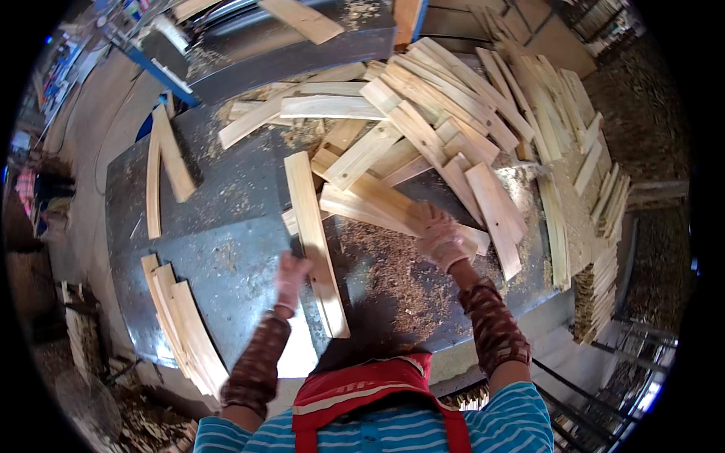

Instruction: The person sorts and stacks light-colored wooden planks on a metal workbench in a workshop. They repeatedly pick up planks, align them, and place them into neat piles, while another worker is visible in the background.

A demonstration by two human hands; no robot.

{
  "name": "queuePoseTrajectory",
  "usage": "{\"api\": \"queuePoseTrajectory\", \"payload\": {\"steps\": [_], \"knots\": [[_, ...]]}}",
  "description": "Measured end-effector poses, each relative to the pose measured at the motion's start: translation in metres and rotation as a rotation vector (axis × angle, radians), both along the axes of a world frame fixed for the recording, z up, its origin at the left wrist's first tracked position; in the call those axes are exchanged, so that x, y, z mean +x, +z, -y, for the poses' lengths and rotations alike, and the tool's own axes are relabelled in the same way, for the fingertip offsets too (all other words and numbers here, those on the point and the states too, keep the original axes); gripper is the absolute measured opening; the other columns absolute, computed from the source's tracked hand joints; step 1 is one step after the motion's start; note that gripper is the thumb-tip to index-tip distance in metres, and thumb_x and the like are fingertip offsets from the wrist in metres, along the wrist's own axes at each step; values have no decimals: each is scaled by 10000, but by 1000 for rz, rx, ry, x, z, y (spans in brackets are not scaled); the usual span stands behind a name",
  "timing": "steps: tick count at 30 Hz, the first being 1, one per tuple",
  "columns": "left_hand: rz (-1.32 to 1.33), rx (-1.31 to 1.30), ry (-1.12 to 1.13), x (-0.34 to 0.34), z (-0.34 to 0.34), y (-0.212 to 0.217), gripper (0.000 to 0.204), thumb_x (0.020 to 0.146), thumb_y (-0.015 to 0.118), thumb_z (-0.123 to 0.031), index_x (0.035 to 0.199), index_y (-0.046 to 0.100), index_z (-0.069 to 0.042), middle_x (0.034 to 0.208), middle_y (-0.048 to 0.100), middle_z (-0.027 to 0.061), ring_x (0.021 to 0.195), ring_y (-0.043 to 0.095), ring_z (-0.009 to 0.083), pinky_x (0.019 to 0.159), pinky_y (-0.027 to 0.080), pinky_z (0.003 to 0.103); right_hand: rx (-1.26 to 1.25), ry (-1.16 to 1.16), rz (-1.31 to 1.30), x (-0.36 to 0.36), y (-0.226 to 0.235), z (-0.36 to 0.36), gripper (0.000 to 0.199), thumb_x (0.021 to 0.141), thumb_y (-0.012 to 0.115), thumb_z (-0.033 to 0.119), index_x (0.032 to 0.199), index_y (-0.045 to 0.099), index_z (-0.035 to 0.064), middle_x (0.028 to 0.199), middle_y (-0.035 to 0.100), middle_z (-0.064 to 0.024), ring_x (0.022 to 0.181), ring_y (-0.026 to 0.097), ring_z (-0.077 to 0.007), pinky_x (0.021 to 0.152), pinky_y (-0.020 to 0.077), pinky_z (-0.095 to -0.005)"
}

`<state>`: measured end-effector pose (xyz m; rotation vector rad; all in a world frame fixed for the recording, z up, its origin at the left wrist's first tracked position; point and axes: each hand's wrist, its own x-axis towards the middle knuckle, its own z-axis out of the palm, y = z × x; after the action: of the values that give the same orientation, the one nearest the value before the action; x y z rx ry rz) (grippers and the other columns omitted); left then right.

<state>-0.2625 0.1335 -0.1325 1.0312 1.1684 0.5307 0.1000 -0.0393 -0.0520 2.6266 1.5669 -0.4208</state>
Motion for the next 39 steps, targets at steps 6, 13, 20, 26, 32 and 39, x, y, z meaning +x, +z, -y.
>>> {"api": "queuePoseTrajectory", "payload": {"steps": [6, 13, 20, 26, 32, 39], "knots": [[-470, 120, 21, 44, 63, 10, 727, 755, 804, -239, 1363, 467, -26, 1028, 683, 133, 925, 667, 287, 833, 539, 392, -173, -74, -67, 9, 12, -30, 1016, 727, 757, 417, 1521, 243, 46, 1418, 465, -240, 1255, 512, -402, 1056, 423, -448], [126, -325, 37, 35, 26, 67, 255, 838, 733, -126, 1066, 679, -25, 861, 690, 26, 732, 652, 158, 673, 553, 308, -60, -124, -827, -28, 69, -31, 745, 773, 769, 384, 1366, 496, 24, 1131, 653, -211, 1052, 650, -319, 934, 529, -418], [-57, 31, 82, -40, 50, 76, 201, 898, 664, -149, 1060, 682, -32, 844, 673, 5, 716, 618, 127, 632, 488, 273, 142, -137, -1512, -183, 43, -16, 529, 851, 746, 276, 1314, 577, 85, 1014, 670, -58, 890, 625, -140, 769, 530, -330], [-561, 153, 53, -63, 106, 31, 630, 833, 760, -367, 1291, 531, 1, 1077, 677, 175, 922, 645, 267, 818, 520, 406, -67, 229, -781, -285, 14, 18, 518, 911, 614, 339, 1354, 534, 84, 1159, 660, -249, 1024, 674, -397, 880, 539, -467], [-700, 15, 203, -60, 109, 17, 980, 733, 821, -207, 1529, 271, -47, 1339, 562, 238, 1188, 590, 341, 1013, 476, 411, -18, -130, -671, -159, 41, 44, 607, 918, 536, 502, 1386, 537, 115, 1426, 536, -161, 1287, 540, -326, 1068, 438, -454], [-448, 106, 166, -44, 105, 45, 950, 770, 769, -98, 1558, 240, -45, 1516, 410, 171, 1278, 501, 270, 1086, 411, 357, -11, -1043, 22, 95, -3, 142, 861, 836, 662, 329, 1552, 255, 80, 1536, 360, -205, 1422, 335, -358, 1209, 180, -518]]}}
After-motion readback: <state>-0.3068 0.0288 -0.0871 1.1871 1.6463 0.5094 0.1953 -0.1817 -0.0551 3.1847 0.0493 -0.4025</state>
